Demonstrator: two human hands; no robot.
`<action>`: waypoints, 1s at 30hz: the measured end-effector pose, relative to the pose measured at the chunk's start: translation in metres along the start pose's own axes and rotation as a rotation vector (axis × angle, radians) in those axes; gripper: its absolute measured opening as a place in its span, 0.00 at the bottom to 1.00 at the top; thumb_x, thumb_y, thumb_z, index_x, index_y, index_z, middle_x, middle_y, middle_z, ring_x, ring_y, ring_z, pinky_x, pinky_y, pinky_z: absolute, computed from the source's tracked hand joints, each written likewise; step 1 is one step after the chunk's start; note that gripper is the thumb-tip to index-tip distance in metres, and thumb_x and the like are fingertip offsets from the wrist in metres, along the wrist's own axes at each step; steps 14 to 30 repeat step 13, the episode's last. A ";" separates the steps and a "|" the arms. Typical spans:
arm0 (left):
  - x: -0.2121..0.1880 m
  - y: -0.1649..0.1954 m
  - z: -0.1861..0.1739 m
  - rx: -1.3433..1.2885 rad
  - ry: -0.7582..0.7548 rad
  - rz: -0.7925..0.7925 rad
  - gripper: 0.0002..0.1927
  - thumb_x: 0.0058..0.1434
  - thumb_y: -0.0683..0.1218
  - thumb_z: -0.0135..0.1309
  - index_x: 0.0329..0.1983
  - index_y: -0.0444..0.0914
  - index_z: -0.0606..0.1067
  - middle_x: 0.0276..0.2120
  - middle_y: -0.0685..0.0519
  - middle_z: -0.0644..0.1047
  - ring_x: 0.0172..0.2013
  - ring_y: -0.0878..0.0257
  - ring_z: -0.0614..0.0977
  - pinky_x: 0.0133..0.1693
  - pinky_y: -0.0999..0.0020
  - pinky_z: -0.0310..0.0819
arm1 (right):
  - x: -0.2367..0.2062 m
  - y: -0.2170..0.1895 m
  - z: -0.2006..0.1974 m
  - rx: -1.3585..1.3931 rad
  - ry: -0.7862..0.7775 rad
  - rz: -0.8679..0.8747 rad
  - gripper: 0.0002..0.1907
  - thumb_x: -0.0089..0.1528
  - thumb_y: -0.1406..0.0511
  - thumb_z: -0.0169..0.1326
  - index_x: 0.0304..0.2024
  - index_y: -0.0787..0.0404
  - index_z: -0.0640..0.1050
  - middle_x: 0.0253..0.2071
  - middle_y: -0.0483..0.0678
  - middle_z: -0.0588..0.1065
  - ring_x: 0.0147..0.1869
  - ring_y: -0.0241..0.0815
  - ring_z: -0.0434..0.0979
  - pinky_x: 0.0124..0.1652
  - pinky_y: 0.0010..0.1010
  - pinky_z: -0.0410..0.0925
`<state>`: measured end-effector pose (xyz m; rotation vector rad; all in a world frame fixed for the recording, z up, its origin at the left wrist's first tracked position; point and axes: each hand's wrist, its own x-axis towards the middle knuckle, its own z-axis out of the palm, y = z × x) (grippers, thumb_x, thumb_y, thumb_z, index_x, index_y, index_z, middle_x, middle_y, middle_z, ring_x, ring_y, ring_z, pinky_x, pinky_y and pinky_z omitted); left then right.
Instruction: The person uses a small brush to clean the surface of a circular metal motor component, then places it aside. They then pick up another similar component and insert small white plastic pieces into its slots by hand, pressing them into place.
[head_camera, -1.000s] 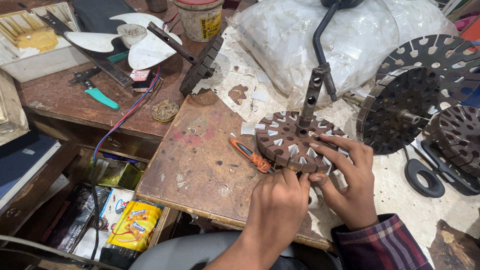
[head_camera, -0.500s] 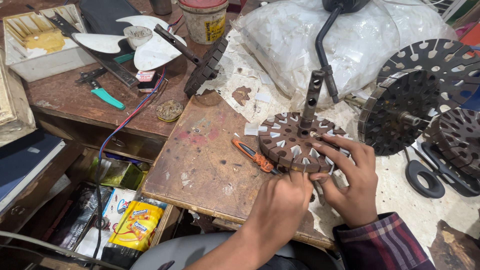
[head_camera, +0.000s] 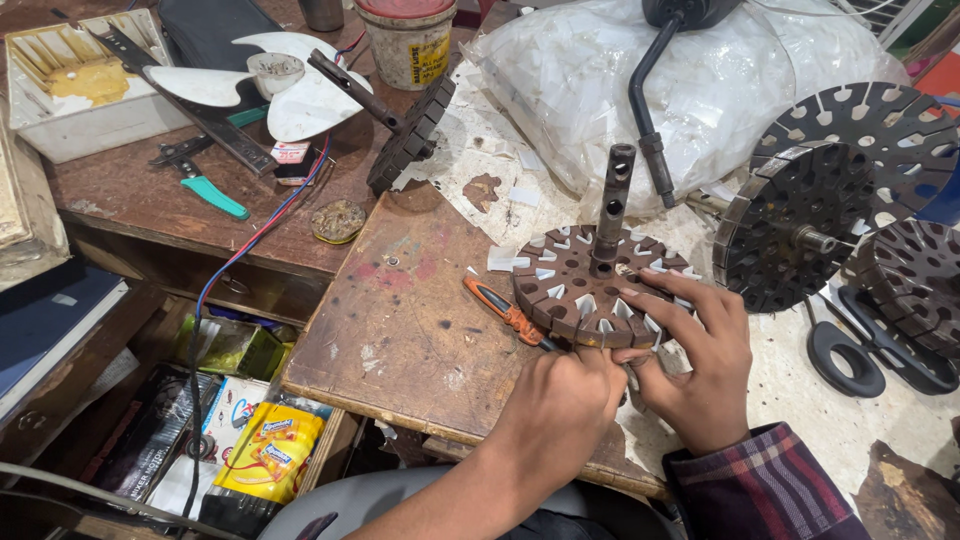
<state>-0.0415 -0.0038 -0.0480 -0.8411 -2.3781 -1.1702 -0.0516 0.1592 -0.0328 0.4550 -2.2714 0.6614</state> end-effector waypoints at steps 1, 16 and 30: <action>-0.001 0.000 0.000 0.005 0.009 0.013 0.10 0.65 0.38 0.51 0.27 0.29 0.71 0.19 0.36 0.75 0.24 0.39 0.80 0.27 0.49 0.75 | 0.000 -0.001 0.000 -0.003 -0.001 0.007 0.24 0.51 0.61 0.66 0.50 0.53 0.82 0.57 0.43 0.76 0.61 0.50 0.71 0.61 0.41 0.65; 0.002 0.015 -0.001 0.263 0.156 -0.111 0.11 0.65 0.45 0.56 0.29 0.34 0.73 0.22 0.41 0.77 0.26 0.45 0.81 0.31 0.53 0.77 | -0.001 0.001 -0.001 0.033 -0.023 0.053 0.26 0.51 0.58 0.66 0.53 0.51 0.82 0.58 0.43 0.76 0.61 0.49 0.70 0.60 0.40 0.66; 0.002 0.015 -0.001 0.263 0.156 -0.111 0.11 0.65 0.45 0.56 0.29 0.34 0.73 0.22 0.41 0.77 0.26 0.45 0.81 0.31 0.53 0.77 | -0.001 0.001 -0.001 0.033 -0.023 0.053 0.26 0.51 0.58 0.66 0.53 0.51 0.82 0.58 0.43 0.76 0.61 0.49 0.70 0.60 0.40 0.66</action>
